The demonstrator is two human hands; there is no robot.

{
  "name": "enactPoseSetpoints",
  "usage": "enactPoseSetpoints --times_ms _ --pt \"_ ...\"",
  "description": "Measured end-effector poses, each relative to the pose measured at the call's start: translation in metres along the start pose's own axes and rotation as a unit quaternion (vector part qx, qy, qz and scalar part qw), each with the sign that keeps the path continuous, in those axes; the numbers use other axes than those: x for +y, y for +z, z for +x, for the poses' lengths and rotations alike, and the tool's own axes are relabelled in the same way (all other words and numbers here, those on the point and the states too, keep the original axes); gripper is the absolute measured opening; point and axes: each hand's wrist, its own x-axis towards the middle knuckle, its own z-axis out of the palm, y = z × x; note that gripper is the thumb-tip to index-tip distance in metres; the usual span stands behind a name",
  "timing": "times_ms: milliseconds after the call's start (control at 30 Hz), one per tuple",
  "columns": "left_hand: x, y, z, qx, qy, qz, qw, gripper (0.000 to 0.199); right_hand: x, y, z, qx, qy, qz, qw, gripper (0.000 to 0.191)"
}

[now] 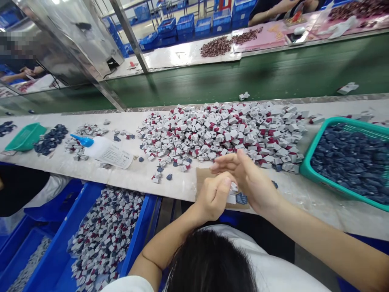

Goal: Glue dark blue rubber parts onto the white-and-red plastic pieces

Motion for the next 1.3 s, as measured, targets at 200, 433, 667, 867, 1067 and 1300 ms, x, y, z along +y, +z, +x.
enactPoseSetpoints --times_ms 200,433,667,867,1067,1300 --pt "-0.001 0.009 -0.004 0.012 0.089 0.094 0.992 0.045 0.000 0.014 -0.009 -0.051 0.069 0.049 0.995 0.061" --pt "0.000 0.021 -0.008 0.019 0.096 0.137 0.986 0.040 0.002 0.011 -0.021 -0.027 0.007 -0.001 1.000 0.066" --pt "-0.012 0.022 -0.004 0.039 0.070 0.151 0.985 0.038 0.028 0.007 -0.020 0.056 -0.042 0.065 0.995 0.060" --pt "-0.021 0.019 -0.003 0.047 0.082 0.157 0.983 0.036 0.033 0.012 -0.010 0.107 -0.017 0.124 0.986 0.056" --pt "-0.021 0.022 -0.001 0.067 -0.016 0.030 0.997 0.049 0.017 0.009 -0.002 0.055 0.113 0.217 0.968 0.050" --pt "-0.008 0.001 0.003 0.063 -0.139 -0.008 0.988 0.049 -0.004 -0.012 0.004 0.036 0.092 0.104 0.990 0.053"
